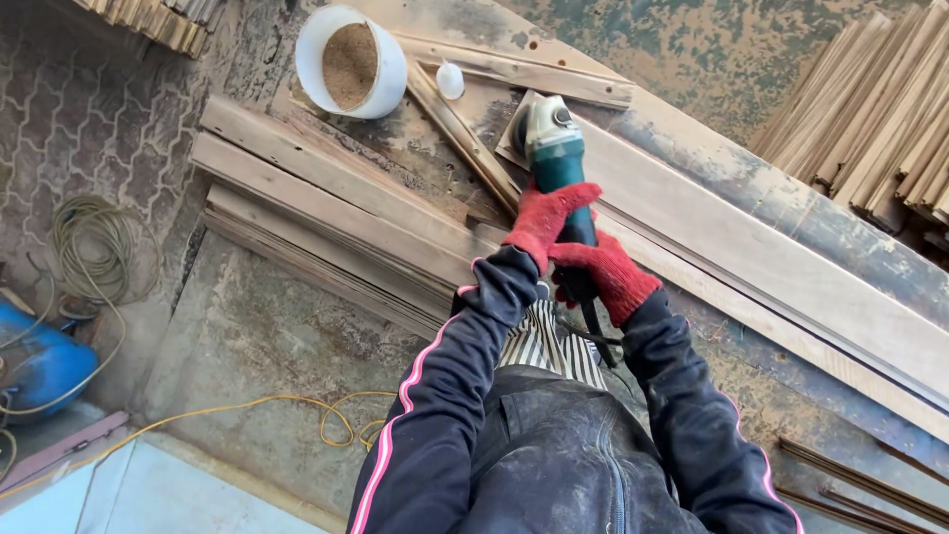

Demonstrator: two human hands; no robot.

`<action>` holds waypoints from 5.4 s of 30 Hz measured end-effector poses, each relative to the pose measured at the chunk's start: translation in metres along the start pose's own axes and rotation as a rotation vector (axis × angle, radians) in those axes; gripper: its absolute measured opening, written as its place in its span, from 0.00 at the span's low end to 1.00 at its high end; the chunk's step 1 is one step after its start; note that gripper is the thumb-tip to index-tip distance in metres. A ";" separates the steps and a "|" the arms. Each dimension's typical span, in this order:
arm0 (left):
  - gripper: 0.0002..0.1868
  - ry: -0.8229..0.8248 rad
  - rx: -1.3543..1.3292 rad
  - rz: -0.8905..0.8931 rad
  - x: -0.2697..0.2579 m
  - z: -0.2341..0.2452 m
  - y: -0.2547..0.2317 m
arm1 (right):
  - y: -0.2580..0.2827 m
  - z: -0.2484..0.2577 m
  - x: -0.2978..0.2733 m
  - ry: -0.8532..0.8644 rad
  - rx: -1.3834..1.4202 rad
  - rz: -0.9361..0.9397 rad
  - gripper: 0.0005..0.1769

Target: Sanding long wooden boards using an angle grinder with a sanding disc.

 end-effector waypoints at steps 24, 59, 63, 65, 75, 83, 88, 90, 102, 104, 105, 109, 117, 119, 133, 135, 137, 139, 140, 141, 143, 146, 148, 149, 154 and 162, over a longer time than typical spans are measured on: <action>0.35 0.015 0.047 -0.016 0.025 0.017 0.007 | 0.004 -0.012 -0.002 0.024 0.011 -0.019 0.25; 0.38 0.043 0.067 -0.008 0.038 -0.011 0.031 | -0.014 0.020 0.023 -0.013 0.072 -0.027 0.26; 0.41 0.021 0.079 -0.022 0.053 -0.002 0.027 | 0.000 0.012 0.019 0.035 0.070 -0.002 0.25; 0.40 0.037 0.096 0.013 0.049 -0.011 0.044 | -0.006 0.027 0.014 0.005 0.103 -0.014 0.25; 0.42 0.358 0.464 0.113 -0.103 -0.137 0.153 | -0.130 0.186 -0.037 -0.358 0.369 -0.101 0.19; 0.42 0.412 0.700 0.091 -0.123 -0.162 0.193 | -0.164 0.216 -0.057 -0.460 0.504 -0.085 0.14; 0.39 0.348 0.548 0.006 -0.076 -0.132 0.145 | -0.109 0.165 -0.029 -0.353 0.419 -0.058 0.19; 0.38 0.269 0.428 0.008 -0.049 -0.114 0.125 | -0.078 0.138 -0.023 -0.288 0.347 -0.049 0.20; 0.25 0.025 0.181 0.012 0.023 -0.026 0.012 | -0.015 0.033 0.026 0.005 0.244 -0.071 0.24; 0.25 0.016 0.220 0.033 0.006 -0.034 0.018 | -0.028 0.044 0.029 -0.014 0.252 -0.057 0.25; 0.25 -0.009 0.238 0.042 -0.003 -0.036 0.019 | -0.033 0.049 0.030 -0.010 0.241 -0.041 0.26; 0.27 0.085 0.270 0.077 0.019 -0.056 0.115 | -0.059 0.106 -0.009 -0.099 0.281 -0.104 0.26; 0.38 0.480 0.657 0.045 -0.142 -0.186 0.230 | -0.169 0.253 -0.070 -0.449 0.535 -0.092 0.15; 0.41 0.492 0.744 0.046 -0.151 -0.200 0.261 | -0.181 0.271 -0.082 -0.487 0.560 -0.074 0.15; 0.38 0.296 0.545 0.037 -0.088 -0.132 0.213 | -0.156 0.210 -0.057 -0.425 0.448 -0.095 0.21; 0.34 0.246 0.394 0.035 -0.061 -0.112 0.191 | -0.131 0.178 -0.043 -0.290 0.342 -0.094 0.22; 0.33 0.197 0.314 0.046 -0.040 -0.093 0.161 | -0.100 0.146 -0.036 -0.242 0.289 -0.084 0.22; 0.33 0.152 0.236 0.058 -0.022 -0.074 0.129 | -0.078 0.117 -0.025 -0.197 0.240 -0.073 0.22; 0.32 0.125 0.200 0.042 -0.015 -0.064 0.110 | -0.068 0.103 -0.016 -0.159 0.204 -0.043 0.23; 0.31 0.100 0.165 0.028 -0.009 -0.054 0.093 | -0.060 0.089 -0.008 -0.121 0.170 -0.014 0.23; 0.32 0.071 0.151 0.027 -0.003 -0.039 0.067 | -0.035 0.061 -0.012 -0.084 0.142 -0.016 0.23; 0.37 0.035 0.122 0.016 0.016 -0.018 0.044 | -0.011 0.031 -0.010 -0.025 0.089 -0.023 0.24; 0.41 0.023 0.104 0.002 0.017 -0.010 0.028 | -0.004 0.018 -0.004 0.004 0.060 -0.027 0.24; 0.43 -0.012 0.085 0.007 0.010 -0.005 0.017 | -0.003 0.013 0.000 0.017 0.042 -0.023 0.24; 0.45 -0.029 0.067 0.014 0.011 0.004 0.013 | -0.005 0.007 0.002 0.028 0.018 -0.016 0.25; 0.30 0.064 0.091 0.005 -0.051 -0.012 0.005 | -0.008 0.021 -0.028 -0.039 -0.038 -0.083 0.25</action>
Point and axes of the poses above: each hand's wrist, its own x-axis towards the middle knuckle, its own z-axis out of the back of the hand, y = z × x, the point moved 8 cm from there along x, towards the middle knuckle, and after that the axes turned 9 degrees about -y, right-handed, at the moved point
